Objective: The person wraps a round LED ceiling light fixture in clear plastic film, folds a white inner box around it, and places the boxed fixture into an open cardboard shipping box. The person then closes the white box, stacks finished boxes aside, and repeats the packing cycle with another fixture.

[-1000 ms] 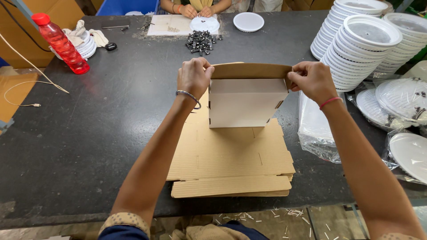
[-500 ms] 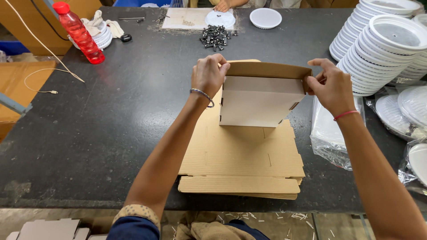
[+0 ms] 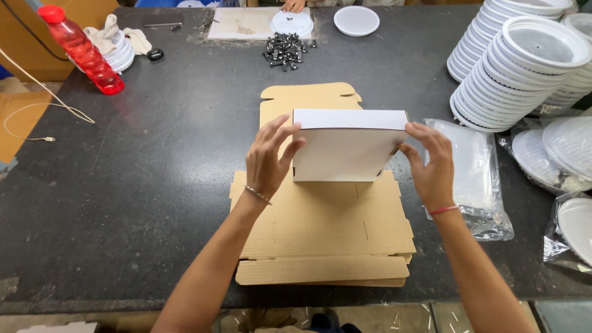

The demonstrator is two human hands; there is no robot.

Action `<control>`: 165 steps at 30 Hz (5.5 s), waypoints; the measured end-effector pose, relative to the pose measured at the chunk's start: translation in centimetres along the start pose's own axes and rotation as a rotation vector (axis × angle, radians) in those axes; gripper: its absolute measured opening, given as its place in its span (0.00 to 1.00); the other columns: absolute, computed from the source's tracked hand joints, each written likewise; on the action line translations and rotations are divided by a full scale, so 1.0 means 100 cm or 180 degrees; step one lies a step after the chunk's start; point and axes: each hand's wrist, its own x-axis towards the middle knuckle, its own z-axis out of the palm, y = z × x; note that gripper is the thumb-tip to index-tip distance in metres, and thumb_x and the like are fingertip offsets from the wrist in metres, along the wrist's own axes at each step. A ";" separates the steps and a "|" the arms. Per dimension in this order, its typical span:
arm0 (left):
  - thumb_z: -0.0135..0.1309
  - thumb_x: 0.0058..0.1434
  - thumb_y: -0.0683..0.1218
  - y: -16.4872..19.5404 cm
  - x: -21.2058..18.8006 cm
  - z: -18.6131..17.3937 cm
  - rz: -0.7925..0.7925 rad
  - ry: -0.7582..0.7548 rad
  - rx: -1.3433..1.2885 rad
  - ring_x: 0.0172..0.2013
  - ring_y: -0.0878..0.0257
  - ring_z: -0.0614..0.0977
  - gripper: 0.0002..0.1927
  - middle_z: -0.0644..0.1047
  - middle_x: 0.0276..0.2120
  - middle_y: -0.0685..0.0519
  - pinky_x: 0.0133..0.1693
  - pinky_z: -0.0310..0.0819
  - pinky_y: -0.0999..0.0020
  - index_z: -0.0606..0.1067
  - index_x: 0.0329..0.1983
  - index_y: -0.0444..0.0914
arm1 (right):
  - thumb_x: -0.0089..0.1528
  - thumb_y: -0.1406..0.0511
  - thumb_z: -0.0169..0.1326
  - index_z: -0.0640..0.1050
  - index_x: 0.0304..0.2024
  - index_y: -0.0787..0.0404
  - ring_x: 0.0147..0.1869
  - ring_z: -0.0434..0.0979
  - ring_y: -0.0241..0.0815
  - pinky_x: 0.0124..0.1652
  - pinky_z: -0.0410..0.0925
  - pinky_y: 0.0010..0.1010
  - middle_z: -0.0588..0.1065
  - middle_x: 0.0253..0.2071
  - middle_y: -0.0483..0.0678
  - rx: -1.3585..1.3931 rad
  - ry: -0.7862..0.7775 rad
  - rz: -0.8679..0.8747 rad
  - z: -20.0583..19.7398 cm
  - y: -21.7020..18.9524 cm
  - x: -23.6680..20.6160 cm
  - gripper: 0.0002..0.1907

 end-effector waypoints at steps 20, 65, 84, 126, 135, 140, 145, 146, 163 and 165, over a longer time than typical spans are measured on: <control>0.61 0.55 0.34 -0.025 0.001 -0.023 -0.0833 -0.2148 -0.0044 0.33 0.57 0.83 0.50 0.82 0.31 0.55 0.41 0.78 0.60 0.57 0.75 0.63 | 0.70 0.66 0.57 0.77 0.54 0.63 0.53 0.78 0.39 0.46 0.73 0.31 0.78 0.54 0.49 0.0786 -0.0196 0.1413 -0.012 0.032 -0.033 0.12; 0.56 0.65 0.47 0.028 -0.187 -0.167 -0.3369 -0.1370 -0.1573 0.33 0.63 0.85 0.13 0.85 0.32 0.48 0.38 0.81 0.68 0.81 0.48 0.35 | 0.66 0.55 0.48 0.70 0.63 0.74 0.49 0.81 0.52 0.46 0.73 0.39 0.78 0.50 0.61 0.4031 -0.1415 0.4029 0.028 0.072 -0.211 0.32; 0.55 0.68 0.45 -0.101 -0.217 -0.186 -0.3524 0.0362 -0.0338 0.31 0.62 0.83 0.09 0.83 0.31 0.47 0.35 0.82 0.65 0.79 0.39 0.34 | 0.54 0.60 0.58 0.64 0.69 0.68 0.67 0.70 0.47 0.61 0.63 0.38 0.72 0.64 0.57 0.3656 -0.2711 0.2914 0.081 -0.148 -0.128 0.43; 0.58 0.59 0.57 -0.200 -0.207 -0.250 -0.2807 -0.1924 0.2599 0.74 0.38 0.39 0.46 0.42 0.78 0.50 0.68 0.27 0.31 0.49 0.77 0.60 | 0.64 0.55 0.49 0.79 0.59 0.60 0.61 0.81 0.43 0.58 0.74 0.38 0.79 0.54 0.52 0.2473 -0.4152 0.1833 0.203 -0.262 -0.094 0.25; 0.62 0.53 0.59 -0.291 -0.197 -0.372 -0.2687 -0.1806 0.2769 0.75 0.38 0.43 0.48 0.47 0.78 0.53 0.65 0.30 0.23 0.55 0.76 0.66 | 0.71 0.65 0.41 0.73 0.60 0.72 0.64 0.78 0.55 0.60 0.71 0.49 0.79 0.56 0.63 0.1799 -0.2773 0.3351 0.103 -0.104 -0.147 0.20; 0.64 0.48 0.62 -0.290 -0.197 -0.378 -0.2331 -0.1796 0.2804 0.74 0.34 0.48 0.51 0.51 0.79 0.52 0.61 0.38 0.16 0.56 0.76 0.65 | 0.69 0.66 0.42 0.73 0.58 0.71 0.60 0.78 0.52 0.57 0.71 0.46 0.78 0.54 0.60 0.2510 -0.2342 0.3461 0.058 -0.062 -0.161 0.19; 0.66 0.51 0.57 -0.269 -0.197 -0.348 -0.2145 -0.1865 0.3358 0.76 0.35 0.52 0.51 0.53 0.79 0.47 0.65 0.43 0.19 0.59 0.79 0.57 | 0.69 0.67 0.49 0.77 0.54 0.70 0.54 0.79 0.41 0.53 0.72 0.32 0.79 0.50 0.52 0.2057 -0.1481 0.2711 0.009 -0.036 -0.175 0.15; 0.65 0.57 0.53 -0.254 -0.200 -0.337 -0.1848 -0.1703 0.3687 0.79 0.37 0.53 0.48 0.53 0.80 0.45 0.69 0.45 0.23 0.60 0.80 0.55 | 0.69 0.66 0.50 0.78 0.54 0.69 0.53 0.78 0.38 0.51 0.71 0.29 0.79 0.49 0.50 0.1778 -0.1302 0.2653 0.001 -0.029 -0.176 0.14; 0.46 0.73 0.58 -0.031 -0.241 -0.090 -0.2590 -0.0845 0.0161 0.71 0.43 0.62 0.33 0.65 0.70 0.35 0.68 0.54 0.54 0.64 0.70 0.29 | 0.68 0.50 0.49 0.62 0.69 0.76 0.74 0.60 0.65 0.69 0.54 0.45 0.62 0.70 0.68 -0.0408 -0.1321 0.1694 0.016 0.064 -0.256 0.39; 0.47 0.75 0.57 -0.028 -0.235 -0.089 -0.2247 -0.0888 0.0435 0.72 0.40 0.60 0.32 0.63 0.71 0.33 0.69 0.52 0.52 0.64 0.70 0.27 | 0.68 0.50 0.48 0.60 0.70 0.75 0.74 0.58 0.64 0.69 0.52 0.46 0.61 0.71 0.67 -0.0488 -0.1387 0.1650 0.016 0.066 -0.261 0.40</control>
